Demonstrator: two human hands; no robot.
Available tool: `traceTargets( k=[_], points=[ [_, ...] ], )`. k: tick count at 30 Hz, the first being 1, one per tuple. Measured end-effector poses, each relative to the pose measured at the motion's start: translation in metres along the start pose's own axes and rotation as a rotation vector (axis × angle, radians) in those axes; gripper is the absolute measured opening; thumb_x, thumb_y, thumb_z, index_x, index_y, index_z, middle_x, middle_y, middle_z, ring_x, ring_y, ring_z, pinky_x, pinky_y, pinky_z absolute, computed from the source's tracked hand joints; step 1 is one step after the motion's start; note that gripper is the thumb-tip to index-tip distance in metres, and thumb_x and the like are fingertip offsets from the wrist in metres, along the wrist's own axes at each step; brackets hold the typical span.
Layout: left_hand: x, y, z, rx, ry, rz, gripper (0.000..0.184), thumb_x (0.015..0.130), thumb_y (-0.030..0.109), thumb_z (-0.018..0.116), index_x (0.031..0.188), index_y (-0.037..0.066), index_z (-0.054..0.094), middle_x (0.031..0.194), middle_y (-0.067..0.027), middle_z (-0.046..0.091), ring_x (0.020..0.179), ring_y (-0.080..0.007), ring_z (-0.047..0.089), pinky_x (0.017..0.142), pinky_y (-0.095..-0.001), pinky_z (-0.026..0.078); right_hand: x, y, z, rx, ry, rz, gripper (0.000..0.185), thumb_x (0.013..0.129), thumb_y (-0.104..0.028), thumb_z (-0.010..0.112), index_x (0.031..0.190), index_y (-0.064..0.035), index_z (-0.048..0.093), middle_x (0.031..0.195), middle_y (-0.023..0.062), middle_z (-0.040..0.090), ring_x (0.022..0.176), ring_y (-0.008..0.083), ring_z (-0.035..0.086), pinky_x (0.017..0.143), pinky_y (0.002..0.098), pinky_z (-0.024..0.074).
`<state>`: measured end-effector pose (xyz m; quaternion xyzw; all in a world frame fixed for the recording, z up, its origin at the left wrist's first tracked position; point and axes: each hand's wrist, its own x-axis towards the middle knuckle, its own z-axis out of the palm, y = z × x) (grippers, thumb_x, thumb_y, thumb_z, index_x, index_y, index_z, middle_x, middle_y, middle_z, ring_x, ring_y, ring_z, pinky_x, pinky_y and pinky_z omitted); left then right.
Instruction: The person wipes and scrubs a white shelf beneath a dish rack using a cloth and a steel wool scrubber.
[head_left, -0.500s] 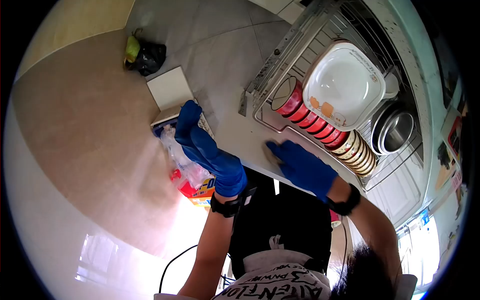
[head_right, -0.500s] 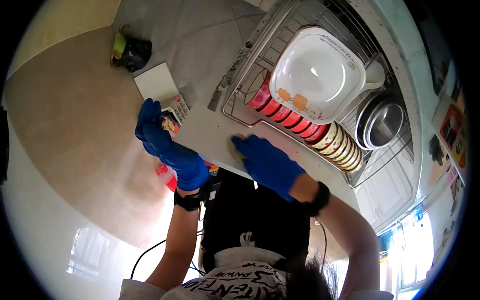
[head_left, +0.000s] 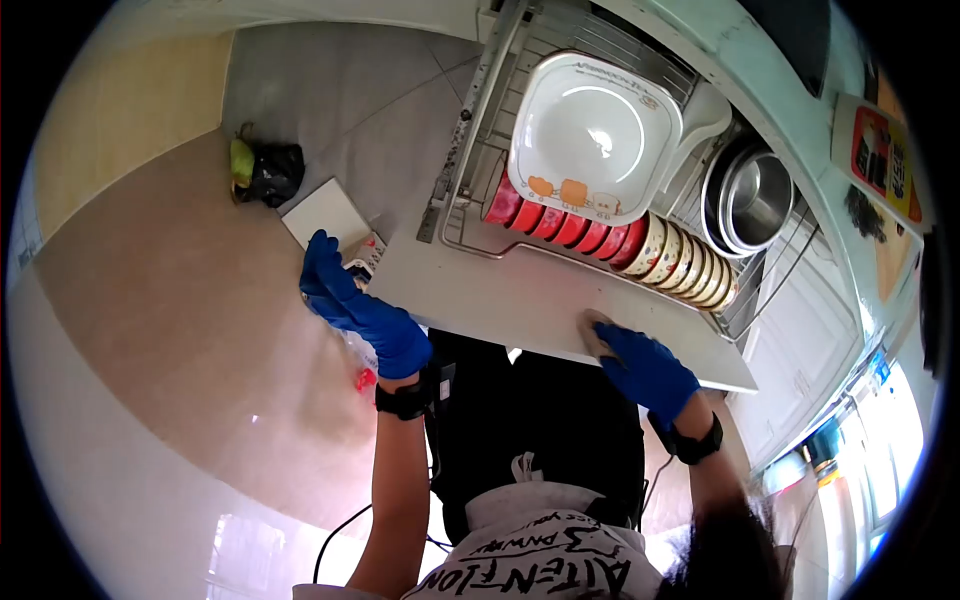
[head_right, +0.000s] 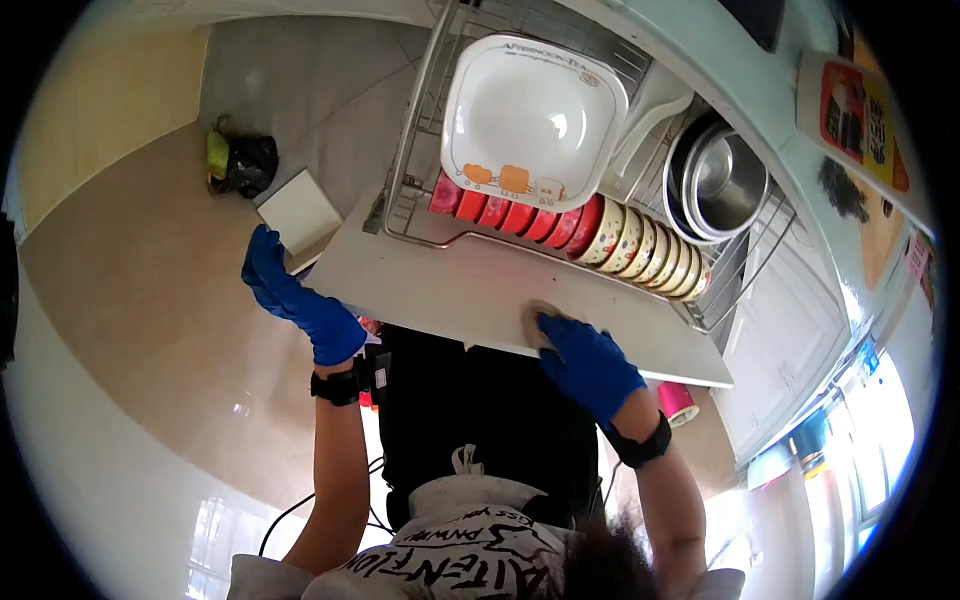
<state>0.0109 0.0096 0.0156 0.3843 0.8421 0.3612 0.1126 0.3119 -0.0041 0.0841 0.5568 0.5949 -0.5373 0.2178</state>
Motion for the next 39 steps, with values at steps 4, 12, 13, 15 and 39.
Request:
traceTargets(
  k=[4,12,13,15,39],
  points=[
    [0.002,0.001,0.002,0.042,0.015,0.018,0.031,0.091,0.018,0.038,0.113,0.003,0.053,0.106,-0.0082,0.050,0.097,-0.0183,0.050,0.085,-0.0302,0.042,0.015,-0.030,0.008,0.085,0.145,-0.312,0.039,0.077,-0.017,0.058,0.115,-0.0096,0.053,0.111,0.0172,0.054,0.101,0.0332,0.053,0.086,0.0394,0.0427],
    [0.012,0.018,-0.016,-0.318,-0.229,-0.220,0.032,0.092,0.021,0.036,0.110,0.001,0.053,0.108,-0.0077,0.051,0.102,-0.0190,0.049,0.090,-0.0318,0.037,0.030,-0.091,0.041,0.182,0.278,-0.364,0.045,0.076,-0.010,0.057,0.120,-0.0113,0.050,0.118,0.0152,0.051,0.110,0.0341,0.046,0.093,0.0396,0.0380],
    [0.013,0.021,-0.018,-0.343,-0.276,-0.216,0.031,0.092,0.021,0.037,0.110,0.001,0.053,0.109,-0.0078,0.051,0.103,-0.0192,0.048,0.090,-0.0314,0.037,0.026,-0.097,0.034,0.152,0.287,-0.350,0.044,0.075,-0.007,0.057,0.118,-0.0118,0.052,0.116,0.0134,0.053,0.108,0.0318,0.048,0.093,0.0382,0.0382],
    [0.014,0.015,-0.023,-0.364,-0.337,-0.162,0.030,0.092,0.020,0.038,0.110,0.001,0.053,0.110,-0.0079,0.051,0.103,-0.0191,0.048,0.090,-0.0311,0.036,0.022,-0.071,0.042,0.122,0.350,-0.309,0.042,0.075,-0.004,0.056,0.116,-0.0117,0.054,0.113,0.0131,0.054,0.105,0.0308,0.050,0.090,0.0374,0.0396],
    [-0.004,0.040,0.005,0.085,-1.092,0.553,0.021,0.084,0.004,0.050,0.103,0.009,0.058,0.088,-0.0101,0.061,0.077,-0.0251,0.060,0.068,-0.0309,0.047,0.012,0.012,0.023,-0.235,0.254,-0.008,0.040,0.083,-0.011,0.043,0.118,-0.0272,0.053,0.110,0.0079,0.057,0.094,0.0296,0.054,0.082,0.0380,0.0442]
  ],
)
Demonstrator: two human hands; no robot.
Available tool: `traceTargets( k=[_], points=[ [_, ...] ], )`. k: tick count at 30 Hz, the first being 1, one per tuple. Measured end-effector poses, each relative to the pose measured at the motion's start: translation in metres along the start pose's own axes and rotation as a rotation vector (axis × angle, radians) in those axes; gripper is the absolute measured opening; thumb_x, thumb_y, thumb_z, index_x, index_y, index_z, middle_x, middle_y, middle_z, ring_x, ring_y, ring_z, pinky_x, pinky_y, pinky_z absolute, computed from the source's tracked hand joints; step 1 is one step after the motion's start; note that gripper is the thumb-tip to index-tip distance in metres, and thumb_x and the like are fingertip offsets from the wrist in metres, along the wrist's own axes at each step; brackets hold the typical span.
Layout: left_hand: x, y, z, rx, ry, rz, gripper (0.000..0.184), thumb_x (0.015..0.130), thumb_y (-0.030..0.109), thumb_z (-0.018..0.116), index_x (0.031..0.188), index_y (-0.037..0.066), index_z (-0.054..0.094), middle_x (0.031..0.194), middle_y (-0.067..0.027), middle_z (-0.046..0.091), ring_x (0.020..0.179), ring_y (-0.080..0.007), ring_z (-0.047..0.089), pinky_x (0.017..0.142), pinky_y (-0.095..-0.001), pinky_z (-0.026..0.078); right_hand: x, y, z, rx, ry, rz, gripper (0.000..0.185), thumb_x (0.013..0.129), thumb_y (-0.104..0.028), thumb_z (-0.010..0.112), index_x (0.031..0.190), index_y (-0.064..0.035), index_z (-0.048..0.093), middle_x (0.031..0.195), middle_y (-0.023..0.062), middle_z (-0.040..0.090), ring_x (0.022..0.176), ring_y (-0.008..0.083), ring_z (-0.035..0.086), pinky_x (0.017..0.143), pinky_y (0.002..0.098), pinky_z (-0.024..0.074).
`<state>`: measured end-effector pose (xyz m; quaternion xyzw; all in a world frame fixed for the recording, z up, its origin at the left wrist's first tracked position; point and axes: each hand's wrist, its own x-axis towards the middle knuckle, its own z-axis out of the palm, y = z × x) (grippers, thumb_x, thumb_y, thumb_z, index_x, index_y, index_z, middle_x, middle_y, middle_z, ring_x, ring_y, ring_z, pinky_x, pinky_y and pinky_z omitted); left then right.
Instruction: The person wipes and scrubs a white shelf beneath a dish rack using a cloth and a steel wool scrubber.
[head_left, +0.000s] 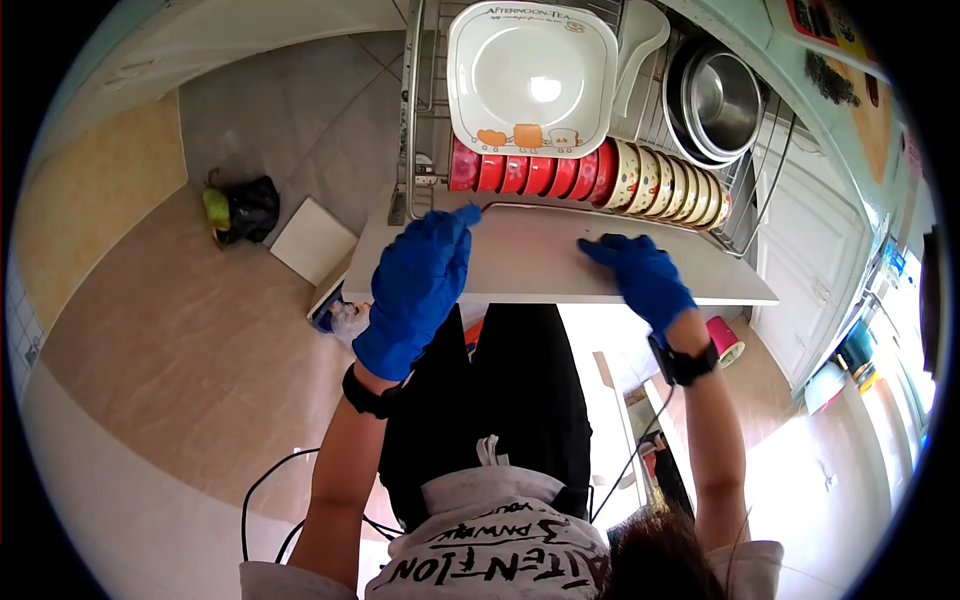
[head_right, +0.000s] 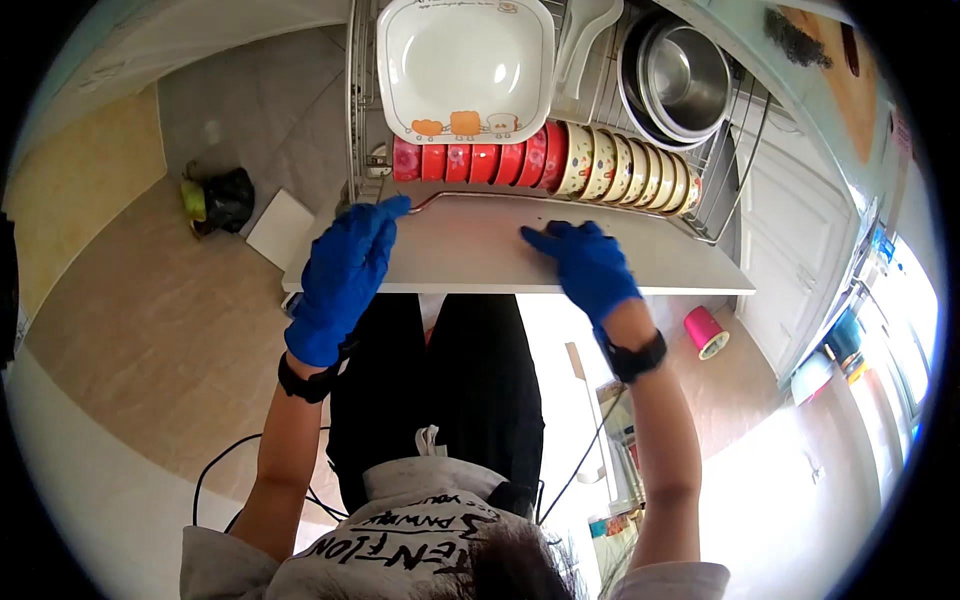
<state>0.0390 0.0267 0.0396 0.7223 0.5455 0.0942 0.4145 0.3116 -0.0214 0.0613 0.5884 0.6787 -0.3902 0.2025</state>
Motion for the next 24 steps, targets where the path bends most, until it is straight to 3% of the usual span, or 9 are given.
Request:
traceTargets(
  k=[3,4,11,16,17,19,20,22,24],
  points=[
    [0.000,-0.016,0.014,-0.055,0.210,0.044,0.023,0.080,0.006,0.053,0.102,0.012,0.057,0.084,-0.0105,0.059,0.074,-0.0298,0.058,0.060,-0.0377,0.047,0.035,-0.024,0.009,-0.136,-0.210,-0.019,0.034,0.086,-0.019,0.040,0.116,-0.0275,0.054,0.104,0.0100,0.054,0.098,0.0279,0.052,0.081,0.0390,0.0431],
    [-0.002,-0.014,0.013,-0.103,0.204,-0.068,0.023,0.080,0.005,0.053,0.102,0.012,0.057,0.085,-0.0100,0.059,0.074,-0.0289,0.058,0.062,-0.0368,0.046,0.038,-0.030,0.012,-0.129,-0.213,-0.021,0.034,0.086,-0.019,0.040,0.116,-0.0275,0.054,0.104,0.0100,0.054,0.098,0.0279,0.052,0.081,0.0390,0.0431],
    [0.001,-0.018,0.018,-0.116,0.341,0.026,0.023,0.079,0.004,0.053,0.101,0.010,0.058,0.085,-0.0090,0.060,0.075,-0.0275,0.057,0.066,-0.0350,0.046,0.029,-0.048,0.000,0.166,-0.107,-0.378,0.056,0.075,0.004,0.045,0.118,-0.0305,0.052,0.111,0.0092,0.052,0.100,0.0293,0.050,0.084,0.0372,0.0428],
    [0.001,-0.019,0.014,-0.286,0.280,0.028,0.024,0.078,0.002,0.053,0.101,0.009,0.058,0.088,-0.0090,0.061,0.076,-0.0275,0.057,0.066,-0.0347,0.046,0.010,-0.028,-0.006,0.535,-0.064,-0.397,0.062,0.068,0.009,0.047,0.118,-0.0261,0.054,0.110,0.0115,0.052,0.102,0.0311,0.048,0.090,0.0370,0.0399],
    [0.001,-0.018,0.012,-0.284,0.280,0.028,0.024,0.078,0.002,0.053,0.101,0.009,0.058,0.088,-0.0090,0.061,0.076,-0.0275,0.057,0.066,-0.0347,0.046,0.009,-0.024,-0.004,0.536,-0.064,-0.399,0.062,0.068,0.009,0.047,0.118,-0.0261,0.054,0.110,0.0115,0.052,0.102,0.0311,0.048,0.090,0.0370,0.0399],
    [-0.001,-0.015,0.010,-0.289,0.171,-0.071,0.028,0.079,-0.008,0.048,0.103,0.003,0.057,0.098,-0.0099,0.061,0.087,-0.0210,0.059,0.078,-0.0274,0.045,0.008,-0.020,0.000,0.458,-0.011,-0.159,0.057,0.069,0.007,0.048,0.116,-0.0249,0.055,0.110,0.0110,0.052,0.102,0.0300,0.049,0.089,0.0370,0.0406],
    [0.000,-0.015,0.012,-0.288,0.172,-0.072,0.028,0.079,-0.008,0.048,0.103,0.003,0.057,0.098,-0.0099,0.061,0.087,-0.0210,0.059,0.078,-0.0274,0.045,0.009,-0.020,-0.002,0.206,-0.067,-0.116,0.051,0.073,0.002,0.047,0.116,-0.0240,0.055,0.108,0.0101,0.053,0.102,0.0288,0.050,0.087,0.0373,0.0416],
    [0.002,-0.017,0.016,-0.211,0.271,0.016,0.020,0.079,0.003,0.054,0.098,0.009,0.058,0.087,-0.0088,0.061,0.077,-0.0276,0.058,0.066,-0.0346,0.047,0.018,-0.026,0.000,0.139,-0.114,-0.114,0.047,0.075,-0.001,0.046,0.115,-0.0243,0.055,0.107,0.0098,0.053,0.102,0.0283,0.050,0.085,0.0370,0.0421],
    [0.003,-0.016,0.016,-0.178,0.281,0.021,0.019,0.080,0.003,0.054,0.097,0.009,0.058,0.087,-0.0086,0.061,0.078,-0.0275,0.058,0.066,-0.0347,0.047,0.031,-0.027,0.008,0.079,-0.164,-0.186,0.041,0.081,-0.008,0.045,0.118,-0.0245,0.053,0.106,0.0104,0.053,0.100,0.0285,0.050,0.083,0.0368,0.0431]
  ],
)
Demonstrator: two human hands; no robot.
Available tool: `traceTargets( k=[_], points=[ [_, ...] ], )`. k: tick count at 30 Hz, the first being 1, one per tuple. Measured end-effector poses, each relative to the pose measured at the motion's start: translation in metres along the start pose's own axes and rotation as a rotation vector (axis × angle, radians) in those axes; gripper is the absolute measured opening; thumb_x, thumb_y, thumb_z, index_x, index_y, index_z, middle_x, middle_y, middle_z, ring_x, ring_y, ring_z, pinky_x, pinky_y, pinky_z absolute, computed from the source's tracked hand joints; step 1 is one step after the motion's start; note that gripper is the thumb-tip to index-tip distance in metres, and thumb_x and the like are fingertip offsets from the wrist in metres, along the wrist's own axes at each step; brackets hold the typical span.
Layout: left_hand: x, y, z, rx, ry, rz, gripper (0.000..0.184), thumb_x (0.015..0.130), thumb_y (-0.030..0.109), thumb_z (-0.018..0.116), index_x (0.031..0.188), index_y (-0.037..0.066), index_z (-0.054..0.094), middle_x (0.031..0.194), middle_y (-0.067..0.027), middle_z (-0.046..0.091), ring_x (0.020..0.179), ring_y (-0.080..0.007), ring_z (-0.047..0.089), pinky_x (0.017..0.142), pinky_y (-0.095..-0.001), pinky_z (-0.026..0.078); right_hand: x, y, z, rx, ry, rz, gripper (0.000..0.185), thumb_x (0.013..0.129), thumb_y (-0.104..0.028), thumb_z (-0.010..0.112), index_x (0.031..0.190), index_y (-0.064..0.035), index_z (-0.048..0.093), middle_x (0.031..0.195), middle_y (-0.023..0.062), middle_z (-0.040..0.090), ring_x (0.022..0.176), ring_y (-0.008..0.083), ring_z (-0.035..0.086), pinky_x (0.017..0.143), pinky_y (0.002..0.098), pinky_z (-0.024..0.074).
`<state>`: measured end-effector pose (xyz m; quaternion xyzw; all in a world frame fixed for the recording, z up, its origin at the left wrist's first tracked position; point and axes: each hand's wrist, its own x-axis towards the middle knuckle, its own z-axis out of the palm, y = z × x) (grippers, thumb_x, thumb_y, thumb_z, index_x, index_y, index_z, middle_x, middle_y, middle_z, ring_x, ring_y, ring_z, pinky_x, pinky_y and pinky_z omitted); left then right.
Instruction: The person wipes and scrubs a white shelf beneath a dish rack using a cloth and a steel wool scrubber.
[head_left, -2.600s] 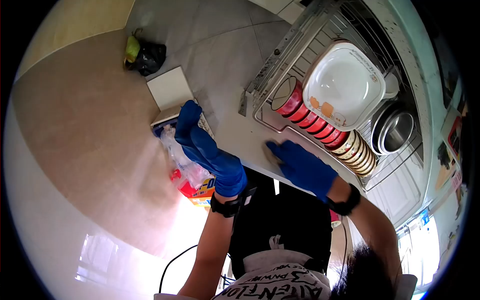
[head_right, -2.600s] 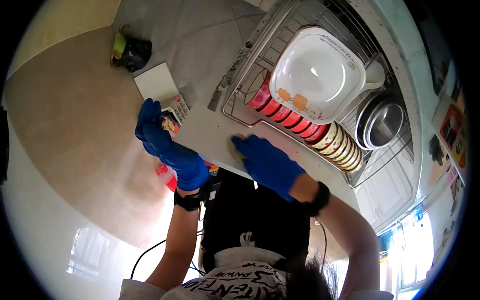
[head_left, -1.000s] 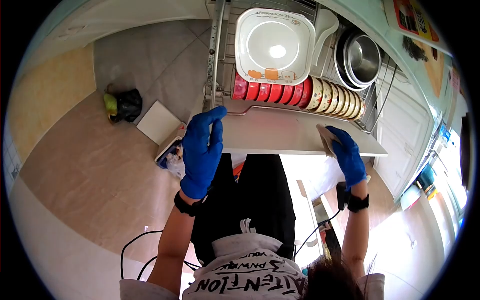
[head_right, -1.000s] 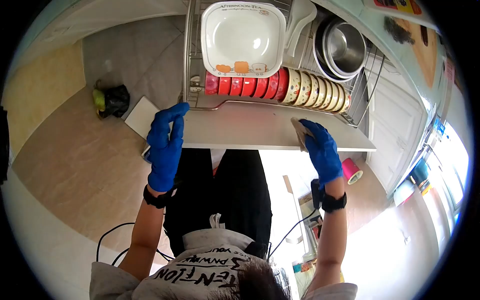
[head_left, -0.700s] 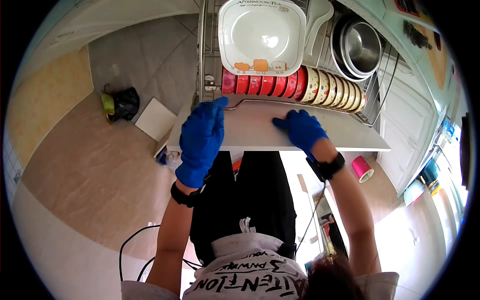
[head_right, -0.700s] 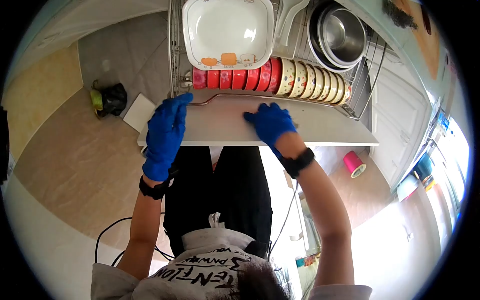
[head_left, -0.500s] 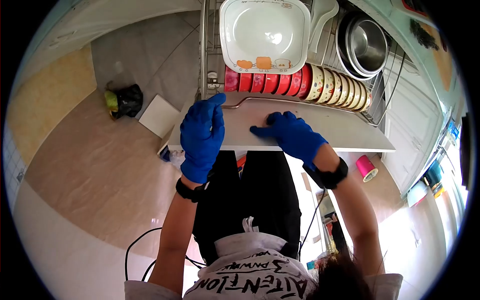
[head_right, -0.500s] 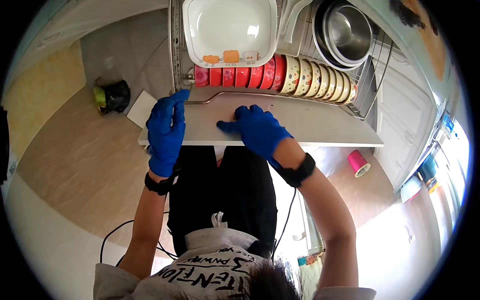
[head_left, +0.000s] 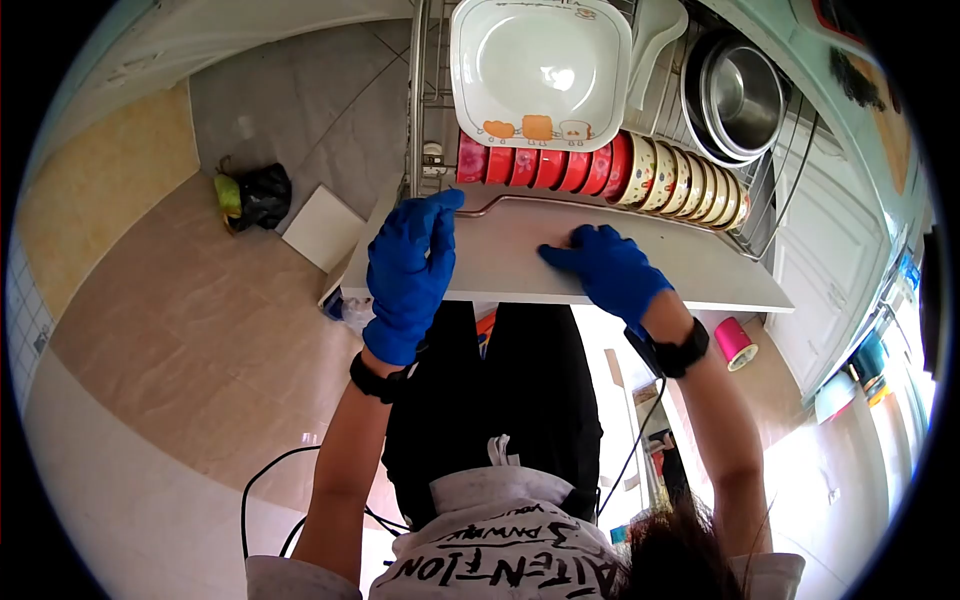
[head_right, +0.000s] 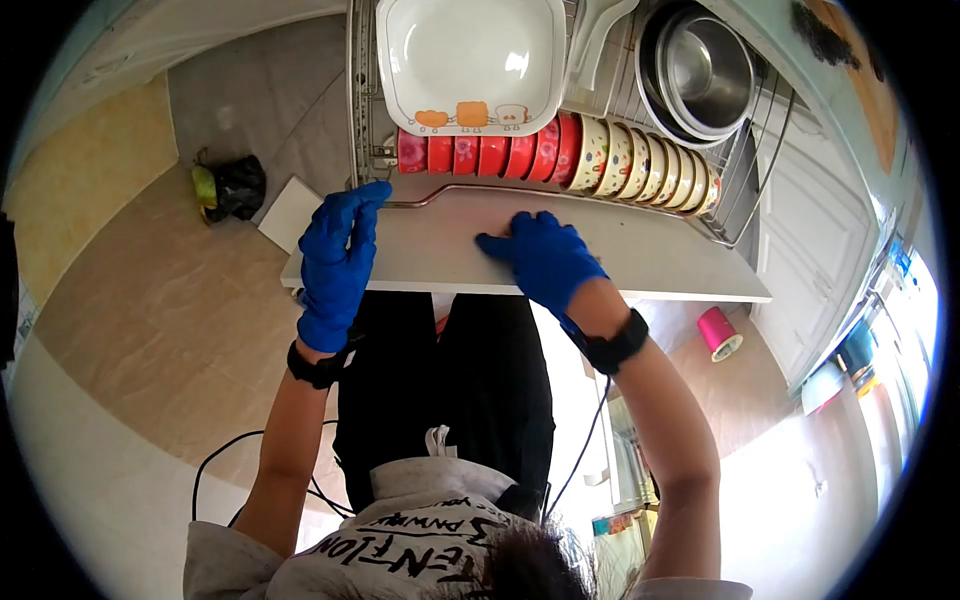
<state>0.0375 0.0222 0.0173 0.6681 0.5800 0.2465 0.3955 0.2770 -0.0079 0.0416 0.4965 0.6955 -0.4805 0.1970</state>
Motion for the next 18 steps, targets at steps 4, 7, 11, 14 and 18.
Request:
traceTargets(
  k=[4,7,11,14,18],
  points=[
    [-0.001,0.001,0.001,0.069,0.035,0.019,0.019,0.080,0.003,0.055,0.097,0.010,0.058,0.087,-0.0087,0.062,0.078,-0.0279,0.058,0.065,-0.0351,0.047,0.027,-0.029,-0.008,-0.046,-0.095,-0.094,0.042,0.084,-0.012,0.045,0.123,-0.0275,0.047,0.111,0.0115,0.050,0.101,0.0303,0.050,0.083,0.0384,0.0427],
    [0.000,0.002,0.000,0.067,0.047,0.035,0.019,0.079,0.003,0.055,0.097,0.010,0.058,0.087,-0.0087,0.062,0.077,-0.0280,0.058,0.065,-0.0352,0.047,0.031,-0.039,-0.004,-0.037,-0.071,-0.118,0.045,0.082,-0.009,0.046,0.122,-0.0292,0.048,0.112,0.0107,0.050,0.101,0.0302,0.050,0.085,0.0386,0.0424],
    [0.000,0.001,0.001,0.072,0.054,0.013,0.020,0.079,0.002,0.056,0.097,0.010,0.058,0.086,-0.0090,0.061,0.077,-0.0282,0.058,0.064,-0.0353,0.047,0.026,-0.036,-0.001,0.044,-0.051,-0.170,0.048,0.081,-0.006,0.047,0.123,-0.0282,0.047,0.114,0.0102,0.049,0.102,0.0304,0.049,0.085,0.0394,0.0421],
    [-0.001,0.000,0.000,0.048,0.045,0.021,0.021,0.078,0.001,0.056,0.097,0.009,0.058,0.086,-0.0091,0.061,0.076,-0.0281,0.058,0.064,-0.0350,0.047,0.019,-0.034,-0.006,0.105,-0.012,-0.274,0.052,0.078,-0.004,0.048,0.124,-0.0275,0.046,0.116,0.0103,0.048,0.103,0.0307,0.049,0.085,0.0394,0.0421],
    [0.000,-0.002,0.000,0.018,0.062,0.043,0.021,0.077,0.000,0.056,0.096,0.009,0.058,0.085,-0.0093,0.061,0.076,-0.0279,0.058,0.063,-0.0343,0.047,0.024,-0.017,-0.008,0.164,-0.052,-0.140,0.053,0.077,-0.003,0.047,0.126,-0.0207,0.044,0.116,0.0133,0.049,0.104,0.0330,0.048,0.087,0.0386,0.0409]
  ],
)
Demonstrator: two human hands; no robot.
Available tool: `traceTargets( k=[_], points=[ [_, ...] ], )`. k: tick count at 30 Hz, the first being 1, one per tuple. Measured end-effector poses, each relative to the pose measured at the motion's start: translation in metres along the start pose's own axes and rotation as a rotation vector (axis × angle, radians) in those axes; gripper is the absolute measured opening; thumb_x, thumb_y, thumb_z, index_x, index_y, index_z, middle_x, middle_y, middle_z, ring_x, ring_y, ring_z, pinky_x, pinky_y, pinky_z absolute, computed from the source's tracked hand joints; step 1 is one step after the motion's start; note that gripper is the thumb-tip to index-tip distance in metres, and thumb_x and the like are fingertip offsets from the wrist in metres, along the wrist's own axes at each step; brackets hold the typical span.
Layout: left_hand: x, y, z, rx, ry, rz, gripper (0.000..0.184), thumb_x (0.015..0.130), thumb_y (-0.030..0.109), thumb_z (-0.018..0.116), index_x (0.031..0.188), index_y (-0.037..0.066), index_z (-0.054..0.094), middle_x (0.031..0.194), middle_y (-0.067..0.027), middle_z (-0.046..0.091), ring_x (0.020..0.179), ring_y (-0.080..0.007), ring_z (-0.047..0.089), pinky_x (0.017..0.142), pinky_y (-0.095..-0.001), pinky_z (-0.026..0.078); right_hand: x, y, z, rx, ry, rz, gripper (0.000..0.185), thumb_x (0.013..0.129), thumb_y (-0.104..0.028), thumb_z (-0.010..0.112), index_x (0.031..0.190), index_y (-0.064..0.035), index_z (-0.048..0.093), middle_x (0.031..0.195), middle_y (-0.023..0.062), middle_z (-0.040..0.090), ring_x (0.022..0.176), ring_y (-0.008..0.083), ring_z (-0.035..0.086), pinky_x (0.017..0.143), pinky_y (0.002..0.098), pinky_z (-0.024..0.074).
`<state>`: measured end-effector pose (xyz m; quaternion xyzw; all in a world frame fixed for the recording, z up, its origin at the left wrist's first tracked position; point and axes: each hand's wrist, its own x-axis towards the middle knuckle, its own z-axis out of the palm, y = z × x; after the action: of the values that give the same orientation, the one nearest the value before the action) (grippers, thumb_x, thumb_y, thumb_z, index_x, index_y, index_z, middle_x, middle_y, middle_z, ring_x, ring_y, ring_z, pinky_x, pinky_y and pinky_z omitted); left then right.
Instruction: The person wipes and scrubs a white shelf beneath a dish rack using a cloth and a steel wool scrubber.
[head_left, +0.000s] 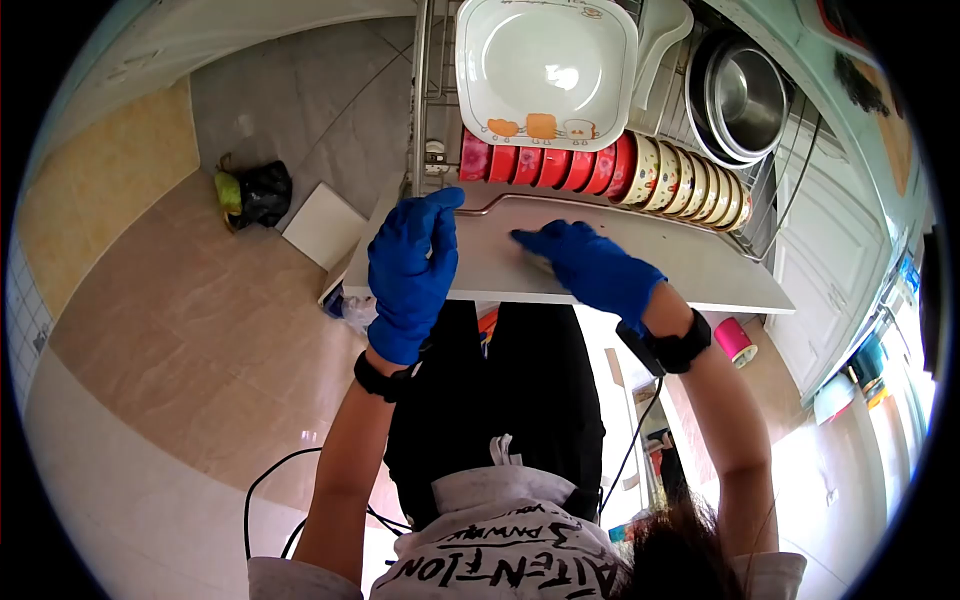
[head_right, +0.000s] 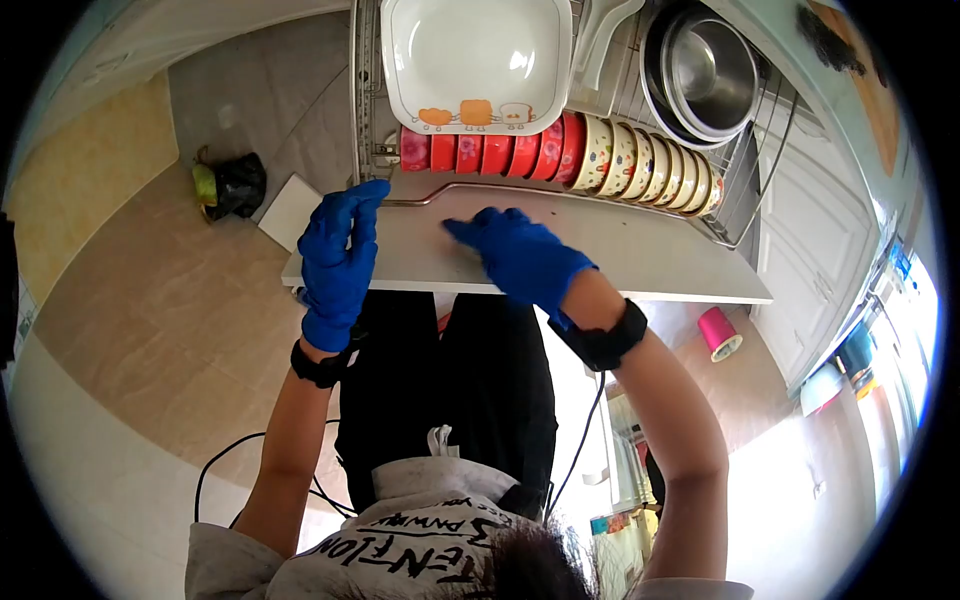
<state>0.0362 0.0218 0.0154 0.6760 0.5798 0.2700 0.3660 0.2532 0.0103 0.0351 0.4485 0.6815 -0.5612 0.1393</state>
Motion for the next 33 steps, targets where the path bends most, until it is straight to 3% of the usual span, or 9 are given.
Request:
traceTargets(
  k=[1,9,11,22,25,26,27,31,33],
  points=[
    [0.000,0.000,0.000,-0.025,0.005,0.005,0.021,0.077,-0.001,0.056,0.096,0.008,0.058,0.084,-0.0091,0.060,0.075,-0.0278,0.058,0.063,-0.0342,0.047,0.002,0.004,-0.002,-0.002,-0.071,0.172,0.055,0.075,0.000,0.045,0.127,-0.0165,0.043,0.116,0.0159,0.049,0.105,0.0348,0.047,0.089,0.0380,0.0395],
    [-0.003,0.006,-0.005,-0.040,-0.015,-0.072,0.024,0.076,-0.003,0.054,0.097,0.007,0.058,0.088,-0.0088,0.061,0.078,-0.0248,0.058,0.068,-0.0314,0.046,0.064,0.031,0.007,0.117,-0.180,0.334,0.041,0.077,-0.022,0.047,0.113,-0.0018,0.046,0.101,0.0224,0.058,0.094,0.0372,0.056,0.081,0.0415,0.0431],
    [-0.003,0.006,-0.005,-0.038,-0.045,-0.120,0.026,0.076,-0.005,0.052,0.099,0.005,0.058,0.095,-0.0091,0.063,0.083,-0.0226,0.059,0.075,-0.0290,0.046,0.080,0.031,0.007,0.063,-0.222,0.216,0.039,0.079,-0.022,0.046,0.112,-0.0009,0.046,0.101,0.0214,0.058,0.093,0.0375,0.056,0.080,0.0400,0.0440],
    [-0.007,-0.001,0.003,0.061,0.132,0.046,0.028,0.071,-0.003,0.057,0.095,0.012,0.059,0.078,-0.0061,0.059,0.070,-0.0248,0.056,0.061,-0.0322,0.046,0.083,0.022,0.020,0.362,-0.208,0.170,0.033,0.082,-0.016,0.047,0.113,-0.0047,0.048,0.108,0.0192,0.056,0.098,0.0329,0.055,0.082,0.0371,0.0427],
    [-0.009,0.001,0.001,0.026,0.146,0.010,0.028,0.071,-0.003,0.056,0.095,0.011,0.060,0.077,-0.0064,0.059,0.070,-0.0246,0.056,0.061,-0.0322,0.046,0.076,0.011,0.028,0.356,-0.093,0.089,0.033,0.079,-0.012,0.049,0.112,-0.0047,0.048,0.106,0.0195,0.057,0.096,0.0330,0.055,0.082,0.0367,0.0432],
    [-0.009,0.002,0.001,0.025,0.145,0.010,0.028,0.071,-0.003,0.056,0.095,0.011,0.060,0.077,-0.0064,0.059,0.070,-0.0246,0.056,0.061,-0.0322,0.046,0.079,0.013,0.041,0.526,-0.068,-0.087,0.032,0.078,-0.010,0.049,0.110,-0.0041,0.050,0.104,0.0203,0.057,0.094,0.0336,0.056,0.081,0.0372,0.0437],
    [-0.009,0.004,0.000,0.012,0.147,-0.002,0.028,0.071,-0.004,0.056,0.095,0.011,0.061,0.078,-0.0065,0.060,0.071,-0.0242,0.057,0.063,-0.0318,0.046,0.082,0.010,0.050,0.692,-0.042,-0.265,0.032,0.078,-0.008,0.050,0.109,-0.0036,0.051,0.102,0.0212,0.057,0.092,0.0342,0.056,0.080,0.0377,0.0442],
    [-0.014,0.007,-0.008,-0.149,0.156,-0.096,0.022,0.079,-0.008,0.048,0.096,0.002,0.059,0.094,-0.0114,0.061,0.081,-0.0199,0.060,0.070,-0.0283,0.047,0.076,-0.064,0.005,0.253,-0.304,-0.192,0.025,0.081,-0.011,0.050,0.104,-0.0016,0.054,0.098,0.0211,0.058,0.090,0.0351,0.056,0.078,0.0381,0.0450],
    [-0.014,0.008,-0.012,-0.132,0.167,-0.088,0.024,0.080,-0.007,0.044,0.098,0.001,0.058,0.099,-0.0122,0.060,0.085,-0.0198,0.058,0.073,-0.0289,0.047,0.066,-0.064,-0.003,0.574,-0.288,-0.198,0.027,0.081,-0.010,0.048,0.107,-0.0036,0.053,0.098,0.0201,0.058,0.090,0.0354,0.056,0.078,0.0377,0.0448]
  ],
)
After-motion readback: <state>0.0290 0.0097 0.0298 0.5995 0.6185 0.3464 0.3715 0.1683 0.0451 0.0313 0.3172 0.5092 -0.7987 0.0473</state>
